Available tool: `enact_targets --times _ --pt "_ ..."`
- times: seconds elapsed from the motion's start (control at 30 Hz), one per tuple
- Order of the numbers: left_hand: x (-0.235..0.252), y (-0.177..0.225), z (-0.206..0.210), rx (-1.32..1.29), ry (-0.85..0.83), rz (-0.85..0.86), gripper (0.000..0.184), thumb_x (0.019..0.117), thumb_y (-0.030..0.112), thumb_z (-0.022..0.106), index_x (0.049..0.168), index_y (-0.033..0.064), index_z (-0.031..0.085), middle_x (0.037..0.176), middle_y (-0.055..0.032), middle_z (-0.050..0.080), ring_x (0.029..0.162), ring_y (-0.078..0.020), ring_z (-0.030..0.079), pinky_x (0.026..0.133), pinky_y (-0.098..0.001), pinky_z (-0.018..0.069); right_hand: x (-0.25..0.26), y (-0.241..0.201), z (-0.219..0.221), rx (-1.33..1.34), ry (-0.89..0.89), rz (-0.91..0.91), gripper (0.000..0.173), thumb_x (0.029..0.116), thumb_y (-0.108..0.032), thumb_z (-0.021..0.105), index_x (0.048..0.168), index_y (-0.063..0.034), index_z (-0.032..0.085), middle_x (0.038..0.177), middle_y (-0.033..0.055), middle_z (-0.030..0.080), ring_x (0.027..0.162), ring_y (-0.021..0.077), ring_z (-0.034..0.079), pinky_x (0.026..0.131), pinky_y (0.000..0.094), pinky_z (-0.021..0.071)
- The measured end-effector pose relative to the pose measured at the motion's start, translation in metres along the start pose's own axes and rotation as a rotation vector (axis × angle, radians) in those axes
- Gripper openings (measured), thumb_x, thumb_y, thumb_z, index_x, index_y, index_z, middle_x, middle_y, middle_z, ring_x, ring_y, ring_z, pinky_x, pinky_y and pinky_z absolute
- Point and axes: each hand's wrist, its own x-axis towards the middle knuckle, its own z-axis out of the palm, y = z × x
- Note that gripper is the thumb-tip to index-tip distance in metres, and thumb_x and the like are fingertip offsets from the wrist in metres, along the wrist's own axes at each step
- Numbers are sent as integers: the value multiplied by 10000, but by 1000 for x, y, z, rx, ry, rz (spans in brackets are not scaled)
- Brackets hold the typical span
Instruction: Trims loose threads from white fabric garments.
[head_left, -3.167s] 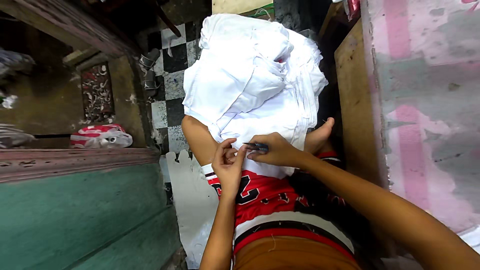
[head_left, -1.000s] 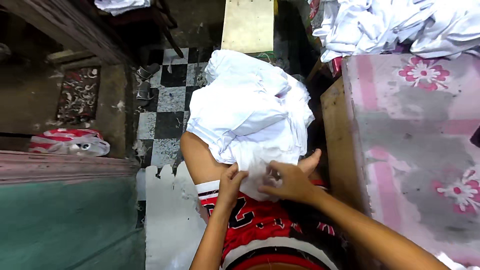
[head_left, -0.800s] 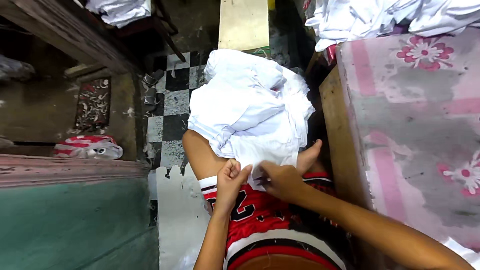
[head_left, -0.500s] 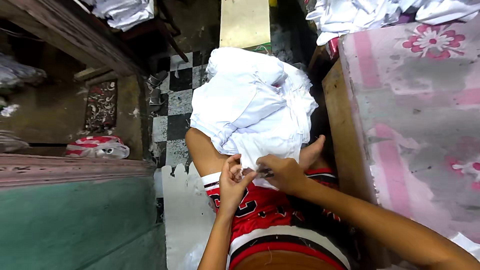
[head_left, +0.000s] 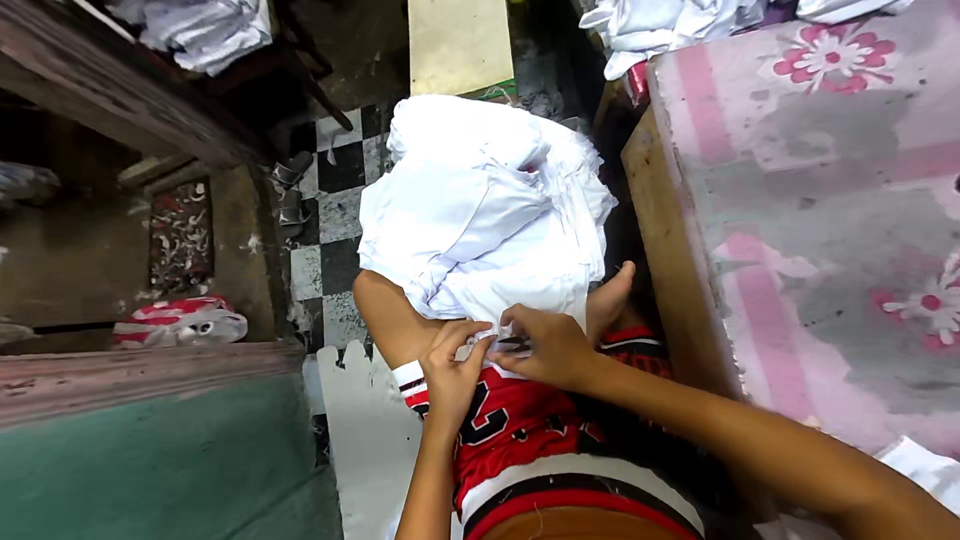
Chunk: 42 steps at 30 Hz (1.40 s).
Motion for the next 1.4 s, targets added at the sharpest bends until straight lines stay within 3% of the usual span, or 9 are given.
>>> enact_targets --times 0.07,0.13,0.23,0.3,0.37,0.47,0.9,1.03,1.4 --pt "2 -6 2 21 -32 19 139 862 87 744 944 -21 774 918 -106 756 857 -69 703 817 -199 556 2 2 0 -61 -108 62 284 894 -214 707 1078 1 681 876 163 705 733 339 701 598 523 534" --pt "2 -24 10 74 -61 17 176 882 111 743 959 -46 763 866 -124 742 777 -90 691 750 -213 560 7 6 -2 -115 -301 147 239 950 -153 632 1124 8 653 991 214 696 864 401 701 683 568 523" --pt "-2 -61 24 250 -193 -83 210 920 121 688 1036 -46 741 834 -127 720 727 -194 690 710 -361 587 11 14 3 -186 -575 213 267 1009 -124 553 1230 6 627 1143 267 673 1033 465 669 807 633 507" --pt "7 -59 29 362 -252 -149 223 936 154 679 1038 -36 739 807 -134 711 730 -265 703 720 -464 590 9 17 9 -234 -725 240 295 1025 -96 536 1288 10 615 1198 299 655 1089 506 644 863 668 494" --pt "12 -53 33 396 -254 -210 248 944 207 684 1022 -21 743 781 -126 705 719 -276 700 713 -488 580 4 14 16 -289 -826 289 333 1028 -55 511 1347 21 569 1203 316 649 1112 517 637 884 667 500" --pt "13 -51 33 372 -244 -246 258 953 208 679 1029 -29 742 778 -131 702 713 -268 696 716 -475 581 0 8 24 -343 -847 317 376 1026 -30 497 1395 43 512 1200 320 649 1119 511 647 888 644 520" --pt "8 -54 38 323 -221 -209 235 955 193 681 994 -31 738 762 -128 687 702 -259 677 699 -449 565 -3 29 33 -429 -823 221 379 1021 -132 565 1371 12 546 1140 288 691 1083 479 681 863 603 536" --pt "8 -54 37 321 -234 -212 241 961 201 672 992 -29 736 777 -132 688 715 -261 678 710 -455 565 -7 42 41 -397 -772 168 358 1011 -122 547 1328 43 572 1113 321 693 1024 521 691 811 661 535" --pt "7 -54 40 329 -212 -189 234 944 187 688 1001 -34 739 751 -127 686 684 -260 676 684 -453 566 -1 27 28 -421 -866 231 397 1031 -123 544 1403 15 516 1180 298 672 1106 490 667 885 615 529"
